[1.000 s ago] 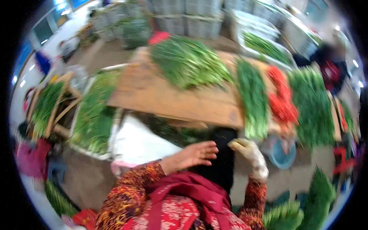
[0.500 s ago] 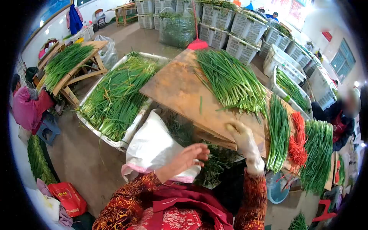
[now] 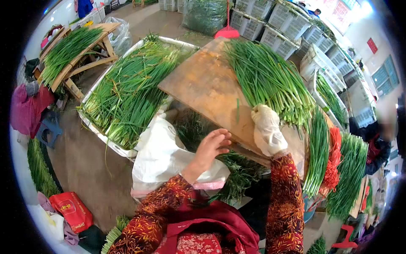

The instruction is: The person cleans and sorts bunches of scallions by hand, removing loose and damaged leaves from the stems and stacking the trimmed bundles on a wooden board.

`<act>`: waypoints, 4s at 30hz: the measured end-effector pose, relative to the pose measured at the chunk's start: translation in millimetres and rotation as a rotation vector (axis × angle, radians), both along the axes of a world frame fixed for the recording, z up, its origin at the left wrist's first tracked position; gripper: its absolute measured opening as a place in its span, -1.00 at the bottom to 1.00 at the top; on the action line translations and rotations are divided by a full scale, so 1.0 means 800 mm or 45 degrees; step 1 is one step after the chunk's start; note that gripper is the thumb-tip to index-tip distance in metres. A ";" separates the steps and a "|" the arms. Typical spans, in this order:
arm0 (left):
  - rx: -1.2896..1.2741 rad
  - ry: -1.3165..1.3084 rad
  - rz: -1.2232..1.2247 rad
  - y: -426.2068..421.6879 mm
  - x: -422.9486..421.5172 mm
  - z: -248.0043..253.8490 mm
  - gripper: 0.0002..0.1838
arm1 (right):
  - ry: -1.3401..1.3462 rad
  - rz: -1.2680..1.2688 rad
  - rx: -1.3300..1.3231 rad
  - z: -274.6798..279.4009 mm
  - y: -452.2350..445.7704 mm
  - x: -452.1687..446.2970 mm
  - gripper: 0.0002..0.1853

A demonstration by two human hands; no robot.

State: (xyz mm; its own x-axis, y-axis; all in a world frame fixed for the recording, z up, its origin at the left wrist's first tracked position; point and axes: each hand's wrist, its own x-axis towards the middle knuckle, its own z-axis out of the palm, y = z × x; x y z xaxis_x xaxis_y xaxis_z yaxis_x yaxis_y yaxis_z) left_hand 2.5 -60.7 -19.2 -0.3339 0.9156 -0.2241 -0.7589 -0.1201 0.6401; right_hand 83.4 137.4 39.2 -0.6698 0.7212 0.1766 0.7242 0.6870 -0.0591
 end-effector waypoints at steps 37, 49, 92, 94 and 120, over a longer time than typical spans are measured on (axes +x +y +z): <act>0.037 0.143 -0.222 0.059 -0.004 0.015 -0.67 | 0.882 0.010 -1.316 0.020 -0.087 0.080 -0.86; 0.024 -0.025 -0.328 0.054 0.027 0.032 -0.76 | 1.047 -0.019 -1.811 0.027 -0.065 0.071 -0.86; 0.184 0.090 -0.156 0.033 0.016 0.032 -0.71 | 0.395 1.066 -0.184 0.027 -0.149 0.088 -0.83; 0.174 0.329 0.269 0.032 -0.010 0.057 -0.72 | -0.086 1.218 -0.552 0.005 -0.174 0.097 -0.82; -0.016 0.172 -0.076 0.058 0.007 0.043 -0.76 | 1.344 0.049 -1.346 0.013 -0.113 0.061 -0.89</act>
State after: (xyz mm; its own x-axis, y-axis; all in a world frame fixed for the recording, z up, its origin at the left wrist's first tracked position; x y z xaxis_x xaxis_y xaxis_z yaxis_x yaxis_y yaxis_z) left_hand 8.0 -14.6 14.9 -0.3073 0.9319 -0.1926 -0.6712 -0.0688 0.7381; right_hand 132.4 47.3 49.5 -0.5908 0.8068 -0.0001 0.0144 0.0104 -0.9998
